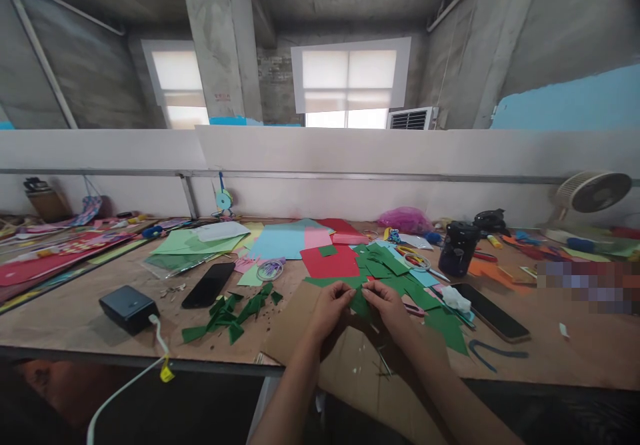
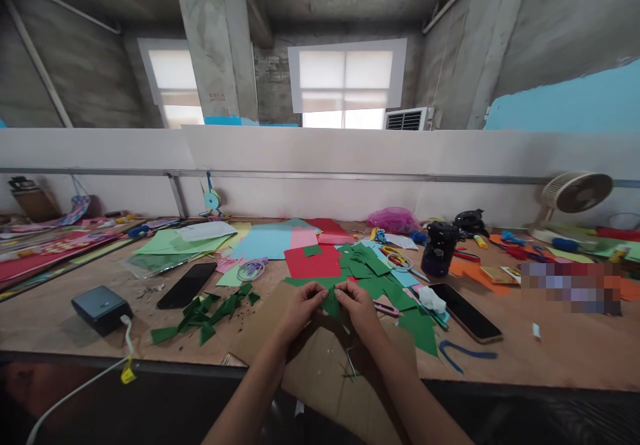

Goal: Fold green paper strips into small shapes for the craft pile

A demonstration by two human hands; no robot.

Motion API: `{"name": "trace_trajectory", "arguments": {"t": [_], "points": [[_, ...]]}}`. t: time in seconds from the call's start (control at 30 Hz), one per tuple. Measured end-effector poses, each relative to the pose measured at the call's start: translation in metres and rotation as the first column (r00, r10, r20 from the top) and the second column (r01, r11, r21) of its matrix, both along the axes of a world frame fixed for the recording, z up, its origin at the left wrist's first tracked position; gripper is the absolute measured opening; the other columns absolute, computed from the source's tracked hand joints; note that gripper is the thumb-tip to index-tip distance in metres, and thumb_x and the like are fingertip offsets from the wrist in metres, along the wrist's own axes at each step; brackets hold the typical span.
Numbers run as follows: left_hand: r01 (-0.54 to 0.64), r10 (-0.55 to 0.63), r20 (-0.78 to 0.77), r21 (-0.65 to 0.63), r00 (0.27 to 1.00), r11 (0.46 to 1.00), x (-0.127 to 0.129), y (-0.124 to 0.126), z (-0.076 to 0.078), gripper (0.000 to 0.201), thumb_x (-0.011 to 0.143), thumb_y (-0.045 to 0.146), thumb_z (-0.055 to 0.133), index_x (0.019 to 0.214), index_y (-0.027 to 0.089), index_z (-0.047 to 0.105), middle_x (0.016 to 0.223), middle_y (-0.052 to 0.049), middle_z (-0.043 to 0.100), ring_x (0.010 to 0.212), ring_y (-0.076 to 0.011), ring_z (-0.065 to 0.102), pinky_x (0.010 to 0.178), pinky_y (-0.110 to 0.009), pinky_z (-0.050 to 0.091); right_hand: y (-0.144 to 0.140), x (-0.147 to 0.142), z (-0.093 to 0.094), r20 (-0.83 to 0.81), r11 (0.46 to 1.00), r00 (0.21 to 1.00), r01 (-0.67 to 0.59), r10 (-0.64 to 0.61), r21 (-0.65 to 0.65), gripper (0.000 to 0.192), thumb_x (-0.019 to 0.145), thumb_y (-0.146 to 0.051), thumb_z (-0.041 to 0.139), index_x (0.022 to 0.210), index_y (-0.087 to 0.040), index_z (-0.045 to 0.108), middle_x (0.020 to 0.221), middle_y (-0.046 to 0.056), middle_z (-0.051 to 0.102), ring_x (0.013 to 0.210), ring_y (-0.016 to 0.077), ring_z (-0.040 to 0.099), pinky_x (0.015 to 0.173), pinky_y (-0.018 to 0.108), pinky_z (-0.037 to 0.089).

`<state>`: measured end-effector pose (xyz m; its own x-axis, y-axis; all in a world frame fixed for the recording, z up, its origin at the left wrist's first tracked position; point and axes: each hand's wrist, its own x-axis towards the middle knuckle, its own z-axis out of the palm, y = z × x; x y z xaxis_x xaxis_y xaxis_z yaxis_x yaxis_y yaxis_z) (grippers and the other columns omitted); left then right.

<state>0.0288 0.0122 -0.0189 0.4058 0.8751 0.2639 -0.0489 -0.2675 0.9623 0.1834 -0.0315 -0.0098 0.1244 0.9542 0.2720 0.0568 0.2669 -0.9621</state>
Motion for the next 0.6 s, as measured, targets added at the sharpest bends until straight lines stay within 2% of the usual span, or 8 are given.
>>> {"name": "trace_trajectory", "arguments": {"t": [0.2, 0.33, 0.6], "points": [[0.018, -0.017, 0.025, -0.011, 1.000, 1.000, -0.0009, -0.0011, 0.0010, 0.033, 0.076, 0.046, 0.065, 0.070, 0.015, 0.059, 0.063, 0.003, 0.050, 0.058, -0.0109, 0.046, 0.054, -0.022, 0.036, -0.0048, 0.0002, 0.0033, -0.005, 1.000, 1.000, -0.013, 0.013, 0.024, 0.014, 0.071, -0.032, 0.065, 0.077, -0.020, 0.067, 0.076, 0.001, 0.064, 0.068, 0.0169, 0.052, 0.063, 0.027, 0.040], [0.034, -0.033, 0.047, -0.015, 0.998, 0.999, -0.0010, -0.0029, 0.0040, 0.035, 0.074, 0.049, 0.068, 0.067, 0.015, 0.059, 0.061, 0.003, 0.048, 0.058, -0.0105, 0.044, 0.053, -0.022, 0.035, -0.0026, 0.0022, -0.0003, -0.015, 1.000, 1.000, -0.007, 0.007, 0.011, 0.015, 0.071, -0.033, 0.066, 0.078, -0.020, 0.068, 0.072, 0.000, 0.062, 0.062, 0.0153, 0.050, 0.060, 0.027, 0.038], [0.054, -0.052, 0.036, -0.067, 0.998, 0.996, 0.0001, -0.0018, 0.0041, 0.039, 0.071, 0.053, 0.069, 0.068, 0.015, 0.058, 0.059, 0.004, 0.048, 0.051, -0.0090, 0.044, 0.050, -0.021, 0.034, 0.0008, 0.0040, -0.0043, -0.073, 1.000, 0.997, 0.023, -0.022, 0.008, 0.024, 0.066, -0.040, 0.074, 0.077, -0.019, 0.069, 0.073, 0.001, 0.064, 0.068, 0.0177, 0.054, 0.065, 0.028, 0.042]]}}
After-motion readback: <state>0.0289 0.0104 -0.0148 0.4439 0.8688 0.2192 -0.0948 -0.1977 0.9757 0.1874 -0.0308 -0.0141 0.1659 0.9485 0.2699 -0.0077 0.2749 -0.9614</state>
